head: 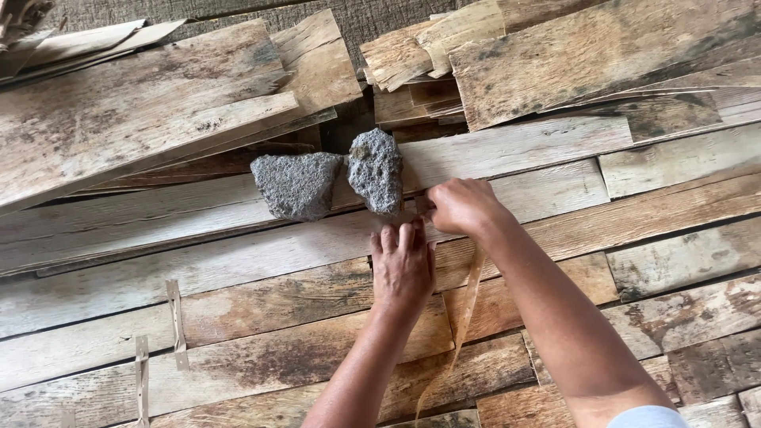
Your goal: The person repeatedly applies adhesive from a small container to a perforated strip and presses the strip onto a wall of horizontal wooden planks. They work methodically across the surface, smoothing each strip into place. Two rocks are used as weights on the planks during the process.
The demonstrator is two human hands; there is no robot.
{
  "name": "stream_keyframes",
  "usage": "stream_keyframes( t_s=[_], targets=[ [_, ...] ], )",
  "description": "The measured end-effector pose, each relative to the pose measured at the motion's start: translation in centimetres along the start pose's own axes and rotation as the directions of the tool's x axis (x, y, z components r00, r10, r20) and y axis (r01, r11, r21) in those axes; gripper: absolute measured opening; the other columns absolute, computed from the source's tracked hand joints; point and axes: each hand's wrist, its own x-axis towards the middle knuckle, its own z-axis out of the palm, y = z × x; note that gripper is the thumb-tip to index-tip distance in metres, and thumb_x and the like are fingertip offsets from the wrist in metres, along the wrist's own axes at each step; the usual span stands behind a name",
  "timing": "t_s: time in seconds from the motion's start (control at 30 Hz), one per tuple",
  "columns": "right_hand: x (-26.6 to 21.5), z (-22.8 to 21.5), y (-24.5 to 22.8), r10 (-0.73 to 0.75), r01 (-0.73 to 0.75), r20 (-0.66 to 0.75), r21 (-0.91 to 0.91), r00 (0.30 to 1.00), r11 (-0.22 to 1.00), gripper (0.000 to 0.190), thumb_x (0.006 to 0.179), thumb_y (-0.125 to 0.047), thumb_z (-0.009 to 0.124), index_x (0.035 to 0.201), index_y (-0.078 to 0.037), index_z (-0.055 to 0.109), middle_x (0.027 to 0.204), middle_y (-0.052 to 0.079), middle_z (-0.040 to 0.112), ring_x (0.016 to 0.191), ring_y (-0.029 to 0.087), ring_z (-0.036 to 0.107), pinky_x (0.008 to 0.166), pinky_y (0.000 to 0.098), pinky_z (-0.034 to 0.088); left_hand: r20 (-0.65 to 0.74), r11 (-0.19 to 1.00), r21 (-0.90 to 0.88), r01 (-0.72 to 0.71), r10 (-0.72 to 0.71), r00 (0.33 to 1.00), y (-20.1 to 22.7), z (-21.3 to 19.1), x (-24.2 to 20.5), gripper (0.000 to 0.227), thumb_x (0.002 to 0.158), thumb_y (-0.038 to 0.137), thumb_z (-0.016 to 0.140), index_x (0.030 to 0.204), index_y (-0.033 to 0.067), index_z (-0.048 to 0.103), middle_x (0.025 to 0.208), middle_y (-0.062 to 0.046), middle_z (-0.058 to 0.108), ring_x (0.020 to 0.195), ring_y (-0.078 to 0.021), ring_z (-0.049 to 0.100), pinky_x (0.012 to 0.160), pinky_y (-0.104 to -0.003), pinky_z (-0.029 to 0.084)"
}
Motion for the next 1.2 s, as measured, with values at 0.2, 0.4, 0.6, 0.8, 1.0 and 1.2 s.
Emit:
stream_keyframes(
  t_s=[0.2,0.4,0.6,0.8,1.0,1.2],
  targets=[
    [-1.8,0.4,-0.4,0.162,-0.156,0.006,0.301,0.987,0.941,0.032,0.091,-0.034,0.057,0.107,-0.015,0.078,0.108,0.017,0.077,0.111,0.044,0.069,0.096,0.0575,0.054,0.129,0.998,-0.029,0.06,-0.056,0.99,0.7,0.7,0.4,0.05,0.098,0.032,0.052,0.139,0.0038,0.055,0.107,-0.008,0.046,0.116,-0.0389,0.048,0.101,-0.063,0.04],
    [-2.0,3.0,-0.8,0.331,-0.229,-0.086,0.557,0.94,0.798,0.026,0.089,-0.041,0.06,0.099,-0.022,0.075,0.098,0.012,0.075,0.104,0.041,0.07,0.087,0.0564,0.055,0.251,0.997,0.037,0.075,-0.082,0.964,1.4,-0.4,0.7,0.047,0.095,0.027,0.055,0.137,0.0065,0.056,0.111,-0.008,0.046,0.122,-0.0388,0.045,0.103,-0.064,0.04],
    [-5.2,-0.4,-1.5,0.46,-0.233,-0.194,0.658,0.866,0.716,0.027,0.097,-0.035,0.054,0.101,-0.017,0.073,0.096,0.017,0.075,0.1,0.041,0.071,0.087,0.0555,0.055,0.333,0.995,0.023,0.097,-0.099,0.938,1.2,0.2,0.7,0.055,0.096,0.025,0.053,0.148,0.0074,0.046,0.111,-0.008,0.043,0.125,-0.0414,0.043,0.105,-0.066,0.039],
    [-7.5,-1.3,-0.5,0.471,-0.266,-0.117,0.697,0.875,0.666,0.034,0.095,-0.054,0.056,0.105,-0.023,0.065,0.103,0.01,0.075,0.108,0.037,0.07,0.092,0.0531,0.053,0.291,0.99,0.07,0.123,-0.138,0.947,2.3,-0.5,1.9,0.061,0.093,0.033,0.061,0.15,0.0185,0.045,0.11,-0.01,0.046,0.119,-0.0456,0.045,0.101,-0.071,0.039],
    [-5.4,1.6,-0.5,0.411,-0.255,-0.266,0.468,0.872,0.846,0.035,0.088,-0.052,0.062,0.104,-0.023,0.054,0.107,0.006,0.073,0.102,0.033,0.073,0.093,0.05,0.048,0.296,0.983,-0.099,0.154,-0.118,0.948,1.2,-2.9,1.1,0.05,0.101,0.027,0.039,0.148,0.0119,0.05,0.11,-0.012,0.05,0.12,-0.0422,0.049,0.105,-0.061,0.042],
    [-7.5,-1.5,-3.5,0.397,-0.243,-0.341,0.415,0.852,0.877,0.057,0.084,-0.056,0.079,0.109,-0.011,0.055,0.114,0.019,0.069,0.112,0.04,0.067,0.099,0.0599,0.045,0.107,0.984,-0.178,0.014,0.006,0.994,-1.8,-0.2,-1.5,0.042,0.1,0.02,0.047,0.134,-0.0007,0.06,0.121,-0.015,0.049,0.119,-0.0398,0.05,0.103,-0.052,0.047]
  ],
)
